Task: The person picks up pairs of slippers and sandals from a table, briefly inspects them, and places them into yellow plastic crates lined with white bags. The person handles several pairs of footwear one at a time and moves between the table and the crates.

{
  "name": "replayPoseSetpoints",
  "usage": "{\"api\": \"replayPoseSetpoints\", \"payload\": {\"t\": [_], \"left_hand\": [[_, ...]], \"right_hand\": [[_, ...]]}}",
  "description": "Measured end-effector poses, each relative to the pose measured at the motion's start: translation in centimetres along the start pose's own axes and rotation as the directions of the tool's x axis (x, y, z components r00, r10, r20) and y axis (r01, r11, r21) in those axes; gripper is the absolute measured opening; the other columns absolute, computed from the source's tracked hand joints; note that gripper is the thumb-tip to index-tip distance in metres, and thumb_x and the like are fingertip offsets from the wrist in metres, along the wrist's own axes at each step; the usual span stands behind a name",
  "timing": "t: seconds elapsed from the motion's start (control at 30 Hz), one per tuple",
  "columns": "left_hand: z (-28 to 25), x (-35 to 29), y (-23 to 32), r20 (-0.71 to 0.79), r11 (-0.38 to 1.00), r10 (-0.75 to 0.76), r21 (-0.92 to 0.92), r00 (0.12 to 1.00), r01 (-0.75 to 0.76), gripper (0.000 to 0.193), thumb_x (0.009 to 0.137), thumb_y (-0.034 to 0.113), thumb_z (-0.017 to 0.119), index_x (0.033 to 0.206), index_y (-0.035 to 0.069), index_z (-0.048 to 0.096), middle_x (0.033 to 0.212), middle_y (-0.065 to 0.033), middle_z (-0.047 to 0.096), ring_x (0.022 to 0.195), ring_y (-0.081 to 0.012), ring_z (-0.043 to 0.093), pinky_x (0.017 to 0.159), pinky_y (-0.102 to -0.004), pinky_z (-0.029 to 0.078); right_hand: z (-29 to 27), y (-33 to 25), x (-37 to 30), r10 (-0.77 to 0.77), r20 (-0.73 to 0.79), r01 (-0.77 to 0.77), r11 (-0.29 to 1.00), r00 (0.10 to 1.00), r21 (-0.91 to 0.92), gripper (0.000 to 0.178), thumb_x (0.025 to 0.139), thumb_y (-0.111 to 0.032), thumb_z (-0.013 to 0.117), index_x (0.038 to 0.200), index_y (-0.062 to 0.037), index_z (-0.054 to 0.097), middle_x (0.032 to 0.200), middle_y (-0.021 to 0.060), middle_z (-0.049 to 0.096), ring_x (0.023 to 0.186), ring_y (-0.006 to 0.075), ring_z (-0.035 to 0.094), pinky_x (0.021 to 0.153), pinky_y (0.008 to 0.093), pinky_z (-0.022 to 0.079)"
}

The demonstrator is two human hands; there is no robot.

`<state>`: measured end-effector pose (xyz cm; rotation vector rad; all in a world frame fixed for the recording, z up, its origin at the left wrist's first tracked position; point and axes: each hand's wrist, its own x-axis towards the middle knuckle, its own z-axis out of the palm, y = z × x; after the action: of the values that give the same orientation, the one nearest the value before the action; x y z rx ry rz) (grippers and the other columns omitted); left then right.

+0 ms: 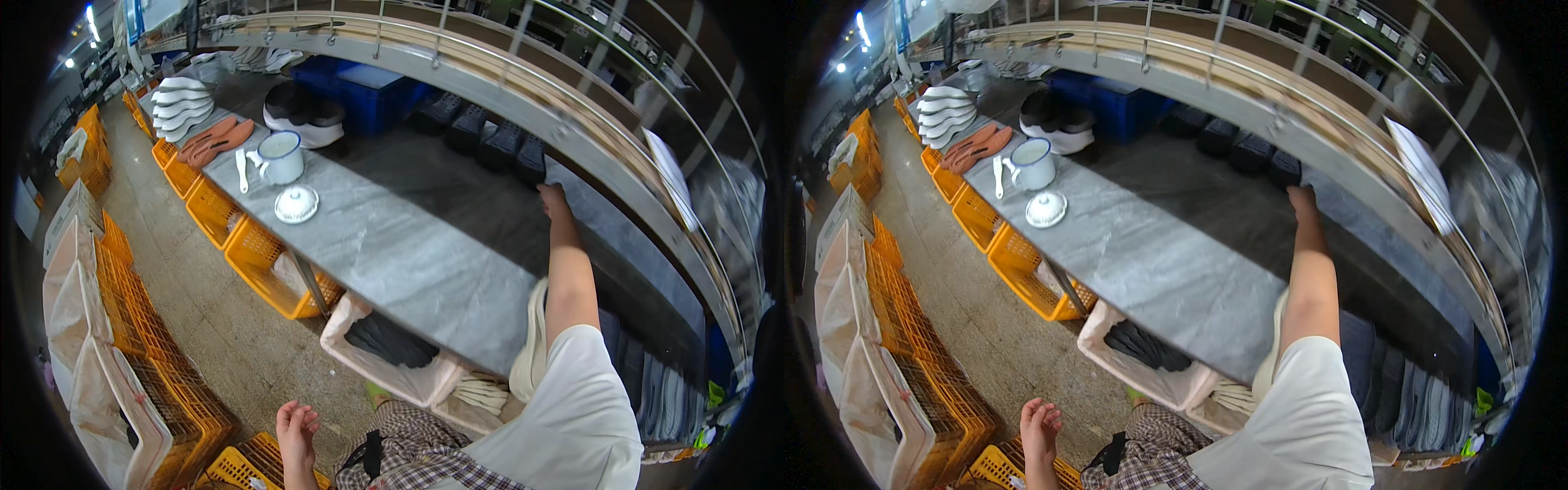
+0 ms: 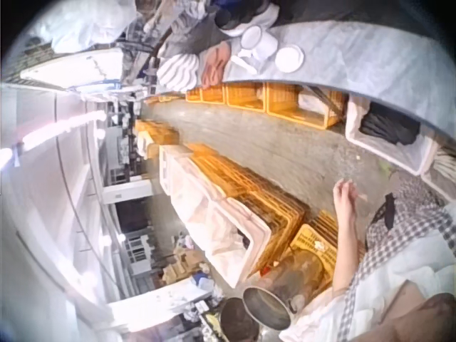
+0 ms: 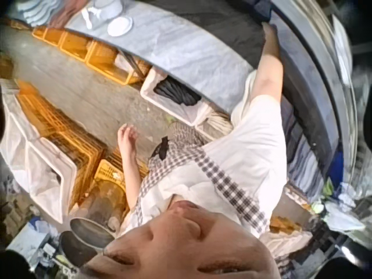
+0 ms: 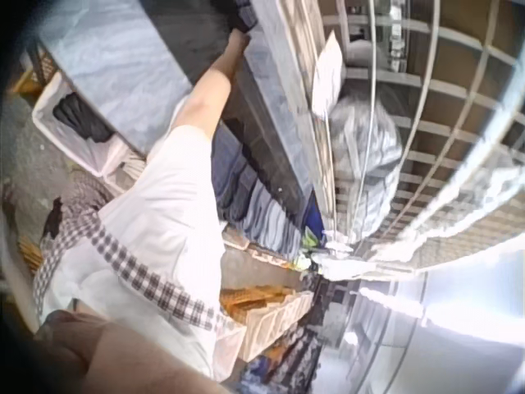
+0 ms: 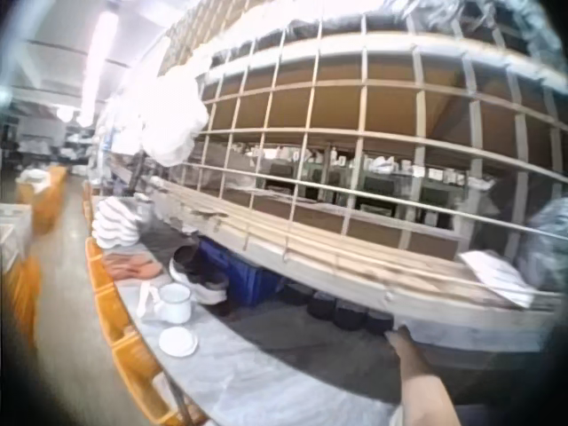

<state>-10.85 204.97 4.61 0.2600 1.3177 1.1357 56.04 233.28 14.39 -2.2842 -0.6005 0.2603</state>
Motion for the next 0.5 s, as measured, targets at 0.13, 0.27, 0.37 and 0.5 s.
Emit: {"api": "replayPoseSetpoints", "payload": {"t": [0.13,0.27,0.37,0.5], "left_hand": [[4.5,5.0,2.7,-0.006,0.998,-0.026,0.054,1.0,0.026,0.019,0.091,0.011,0.052,0.109,0.01,0.047,0.093,-0.0055,0.059,0.076,-0.0135,0.06,0.062,-0.0263,0.047],[7.5,8.6,3.5,-0.013,0.992,-0.078,0.094,0.997,0.079,0.018,0.091,0.011,0.052,0.108,0.009,0.048,0.093,-0.0056,0.06,0.076,-0.0127,0.06,0.061,-0.0249,0.046],[9.1,10.7,3.6,0.031,0.982,-0.121,0.152,0.992,0.115,0.018,0.09,0.012,0.052,0.108,0.01,0.048,0.092,-0.005,0.06,0.077,-0.0148,0.06,0.063,-0.0277,0.047],[10.4,12.4,3.8,0.054,0.975,-0.149,0.174,0.987,0.138,0.017,0.09,0.012,0.052,0.107,0.01,0.049,0.093,-0.0057,0.06,0.077,-0.0151,0.06,0.064,-0.0279,0.047]], "right_hand": [[3.2,2.2,6.3,0.234,0.058,-0.239,0.9,0.971,0.364,0.05,0.088,-0.032,0.058,0.126,-0.0021,0.045,0.098,0.0157,0.055,0.064,0.0231,0.05,0.066,0.0402,0.05],[5.5,2.7,9.3,0.218,0.062,-0.219,0.834,0.974,0.507,0.05,0.088,-0.032,0.058,0.127,-0.0029,0.044,0.102,0.0156,0.054,0.069,0.024,0.051,0.068,0.0401,0.05],[5.0,2.6,10.5,0.186,0.058,-0.187,0.811,0.981,0.555,0.05,0.088,-0.032,0.058,0.128,-0.0034,0.044,0.105,0.0156,0.053,0.072,0.0246,0.051,0.07,0.04,0.05],[2.5,1.8,10.7,0.121,0.045,-0.125,0.805,0.992,0.58,0.051,0.089,-0.032,0.058,0.129,-0.0042,0.043,0.108,0.0155,0.052,0.078,0.0255,0.052,0.072,0.0399,0.05]]}}
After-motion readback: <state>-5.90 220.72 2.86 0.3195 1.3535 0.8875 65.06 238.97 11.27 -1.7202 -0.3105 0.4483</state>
